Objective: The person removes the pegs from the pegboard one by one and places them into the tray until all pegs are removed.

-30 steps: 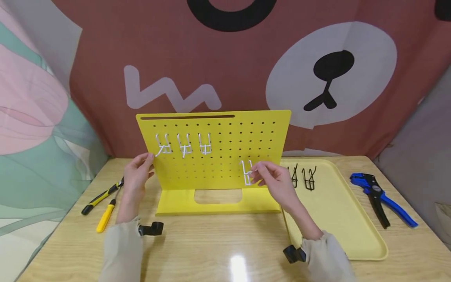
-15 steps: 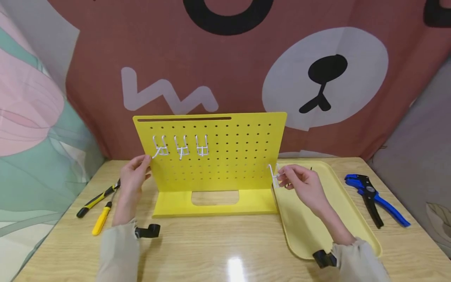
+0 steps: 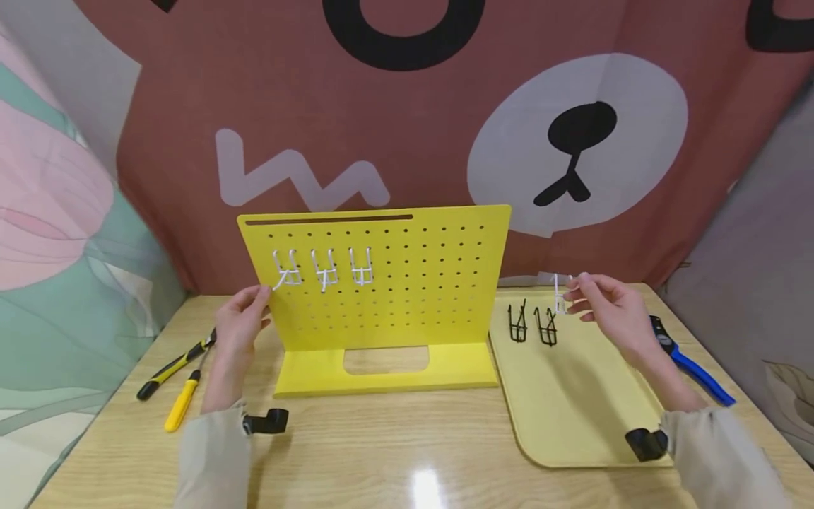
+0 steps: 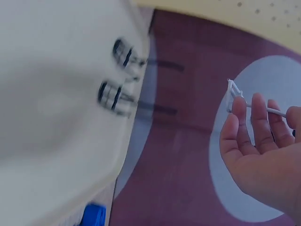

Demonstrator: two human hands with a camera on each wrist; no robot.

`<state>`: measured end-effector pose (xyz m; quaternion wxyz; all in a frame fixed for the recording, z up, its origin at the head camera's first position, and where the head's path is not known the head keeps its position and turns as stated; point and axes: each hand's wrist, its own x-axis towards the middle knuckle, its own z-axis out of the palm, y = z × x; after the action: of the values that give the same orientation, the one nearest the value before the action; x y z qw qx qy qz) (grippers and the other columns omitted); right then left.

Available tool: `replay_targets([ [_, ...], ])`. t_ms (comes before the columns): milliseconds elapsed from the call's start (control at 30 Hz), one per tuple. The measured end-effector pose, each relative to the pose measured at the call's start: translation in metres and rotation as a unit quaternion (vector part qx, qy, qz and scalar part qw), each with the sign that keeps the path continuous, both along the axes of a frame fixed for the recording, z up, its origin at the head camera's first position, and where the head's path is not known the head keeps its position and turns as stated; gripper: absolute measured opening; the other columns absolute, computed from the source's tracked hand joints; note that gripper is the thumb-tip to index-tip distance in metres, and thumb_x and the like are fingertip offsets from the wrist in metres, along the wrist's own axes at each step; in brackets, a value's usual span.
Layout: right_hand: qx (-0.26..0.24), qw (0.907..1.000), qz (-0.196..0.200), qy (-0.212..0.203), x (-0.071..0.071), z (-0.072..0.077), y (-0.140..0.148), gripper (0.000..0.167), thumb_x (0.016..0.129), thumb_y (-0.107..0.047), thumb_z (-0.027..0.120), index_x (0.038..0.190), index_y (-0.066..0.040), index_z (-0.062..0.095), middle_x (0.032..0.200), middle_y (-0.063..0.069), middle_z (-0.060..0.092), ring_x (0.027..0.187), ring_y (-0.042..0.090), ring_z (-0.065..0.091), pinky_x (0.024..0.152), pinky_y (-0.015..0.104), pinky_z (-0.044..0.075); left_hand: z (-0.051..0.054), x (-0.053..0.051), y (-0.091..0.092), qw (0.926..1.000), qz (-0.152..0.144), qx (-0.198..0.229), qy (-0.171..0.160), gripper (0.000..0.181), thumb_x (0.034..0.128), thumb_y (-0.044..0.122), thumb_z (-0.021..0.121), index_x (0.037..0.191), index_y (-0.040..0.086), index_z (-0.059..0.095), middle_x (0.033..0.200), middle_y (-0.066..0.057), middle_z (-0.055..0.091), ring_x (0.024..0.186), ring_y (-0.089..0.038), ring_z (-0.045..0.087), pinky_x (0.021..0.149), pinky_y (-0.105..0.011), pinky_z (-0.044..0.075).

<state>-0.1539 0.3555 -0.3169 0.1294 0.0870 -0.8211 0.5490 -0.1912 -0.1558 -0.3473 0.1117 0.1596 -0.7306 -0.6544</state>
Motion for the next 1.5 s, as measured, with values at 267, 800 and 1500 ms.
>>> replay_targets([
  [267,0.034,0.999,-0.019,-0.021,-0.006,-0.017,0.027,0.02,0.102,-0.018,0.048,0.1,-0.016,0.068,0.084,-0.014,0.07,0.072,0.003,0.067,0.057,0.019,0.052,-0.001,0.0,0.001,1.0,-0.001,-0.003,0.007,0.038,0.0967,0.031,0.057,0.122,0.003,0.061,0.108,-0.006,0.058,0.094,-0.015,0.052,0.085,-0.032,0.047],
  [800,0.075,0.9908,-0.039,-0.105,-0.027,-0.077,0.075,0.034,0.101,-0.041,0.044,0.105,-0.014,0.065,0.083,-0.013,0.068,0.071,0.007,0.067,0.058,0.027,0.053,-0.005,0.0,0.001,1.0,0.0,0.001,0.009,0.038,0.0971,0.03,0.057,0.123,0.003,0.061,0.112,-0.008,0.058,0.095,-0.017,0.052,0.079,-0.025,0.046],
  [1500,0.109,0.98,-0.042,-0.161,-0.031,-0.076,0.05,0.058,0.103,-0.036,0.039,0.121,0.019,0.048,0.084,-0.007,0.069,0.07,0.009,0.068,0.059,0.029,0.054,-0.003,-0.001,0.002,0.9998,0.013,-0.003,0.012,0.037,0.0961,0.029,0.059,0.121,0.002,0.062,0.107,-0.007,0.058,0.093,-0.016,0.052,0.077,-0.026,0.046],
])
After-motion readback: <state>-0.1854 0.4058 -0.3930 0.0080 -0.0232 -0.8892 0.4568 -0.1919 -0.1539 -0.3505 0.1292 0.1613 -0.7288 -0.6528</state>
